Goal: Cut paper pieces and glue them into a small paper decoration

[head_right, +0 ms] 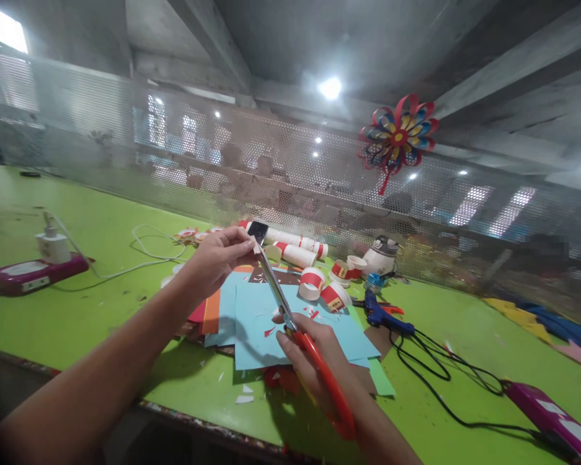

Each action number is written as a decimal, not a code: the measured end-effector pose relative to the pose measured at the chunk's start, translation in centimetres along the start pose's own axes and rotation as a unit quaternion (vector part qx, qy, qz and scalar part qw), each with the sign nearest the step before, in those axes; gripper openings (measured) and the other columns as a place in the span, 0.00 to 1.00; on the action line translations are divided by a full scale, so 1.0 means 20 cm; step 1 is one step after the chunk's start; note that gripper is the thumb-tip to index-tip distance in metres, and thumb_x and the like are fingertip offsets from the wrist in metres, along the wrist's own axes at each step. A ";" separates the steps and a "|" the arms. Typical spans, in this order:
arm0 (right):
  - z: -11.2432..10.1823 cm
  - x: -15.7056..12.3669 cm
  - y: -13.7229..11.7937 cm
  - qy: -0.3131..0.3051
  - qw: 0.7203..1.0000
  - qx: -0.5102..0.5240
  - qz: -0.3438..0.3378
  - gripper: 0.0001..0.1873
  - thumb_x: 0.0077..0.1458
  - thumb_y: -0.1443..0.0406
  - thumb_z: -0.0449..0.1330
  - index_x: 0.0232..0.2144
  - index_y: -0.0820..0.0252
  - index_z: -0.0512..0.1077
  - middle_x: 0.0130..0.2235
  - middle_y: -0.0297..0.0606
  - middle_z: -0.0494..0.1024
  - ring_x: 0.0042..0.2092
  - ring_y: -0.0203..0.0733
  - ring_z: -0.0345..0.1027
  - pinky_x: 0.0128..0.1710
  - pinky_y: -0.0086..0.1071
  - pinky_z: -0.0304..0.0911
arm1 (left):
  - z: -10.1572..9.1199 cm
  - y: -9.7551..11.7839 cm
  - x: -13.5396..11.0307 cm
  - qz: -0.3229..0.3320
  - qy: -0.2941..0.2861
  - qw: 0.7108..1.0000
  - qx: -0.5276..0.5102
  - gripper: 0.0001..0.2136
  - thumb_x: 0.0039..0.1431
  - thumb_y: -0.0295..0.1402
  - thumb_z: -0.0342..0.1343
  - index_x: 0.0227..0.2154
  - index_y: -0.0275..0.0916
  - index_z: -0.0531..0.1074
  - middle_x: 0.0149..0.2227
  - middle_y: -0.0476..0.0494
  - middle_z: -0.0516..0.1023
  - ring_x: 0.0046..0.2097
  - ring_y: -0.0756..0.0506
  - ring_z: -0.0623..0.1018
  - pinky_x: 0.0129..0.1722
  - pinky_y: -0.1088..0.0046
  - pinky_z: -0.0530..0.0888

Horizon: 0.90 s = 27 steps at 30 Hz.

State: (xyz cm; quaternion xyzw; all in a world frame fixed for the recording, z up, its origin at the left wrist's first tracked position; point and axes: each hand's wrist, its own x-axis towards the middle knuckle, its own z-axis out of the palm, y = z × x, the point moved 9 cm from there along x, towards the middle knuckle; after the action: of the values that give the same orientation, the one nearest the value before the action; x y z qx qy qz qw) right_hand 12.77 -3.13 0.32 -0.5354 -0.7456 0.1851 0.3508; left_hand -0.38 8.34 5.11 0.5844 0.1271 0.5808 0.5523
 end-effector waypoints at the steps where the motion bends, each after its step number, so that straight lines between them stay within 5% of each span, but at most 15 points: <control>1: 0.00 0.00 0.00 0.000 1.000 -0.001 -0.002 0.14 0.56 0.60 0.52 0.40 0.63 0.70 0.30 0.36 0.74 0.32 0.39 0.65 0.33 0.31 0.61 | 0.00 0.00 0.00 0.001 -0.002 1.000 0.004 0.05 0.49 0.26 0.56 0.22 0.34 0.66 0.23 0.47 0.71 0.26 0.51 0.74 0.32 0.70 0.72; 27: 0.00 0.01 0.03 -0.024 0.999 -0.044 -0.015 0.14 0.56 0.60 0.52 0.40 0.62 0.70 0.22 0.31 0.65 0.23 0.34 0.57 0.22 0.26 0.56 | -0.01 0.01 0.01 -0.014 -0.037 0.998 0.039 0.05 0.47 0.26 0.58 0.22 0.35 0.67 0.23 0.45 0.74 0.26 0.50 0.76 0.31 0.70 0.75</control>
State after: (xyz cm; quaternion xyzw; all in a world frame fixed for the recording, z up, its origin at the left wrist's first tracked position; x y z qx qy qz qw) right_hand 13.13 -2.82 -0.01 -0.5343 -0.7692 0.1595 0.3121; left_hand -0.67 8.60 5.38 0.6247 0.1370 0.5456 0.5415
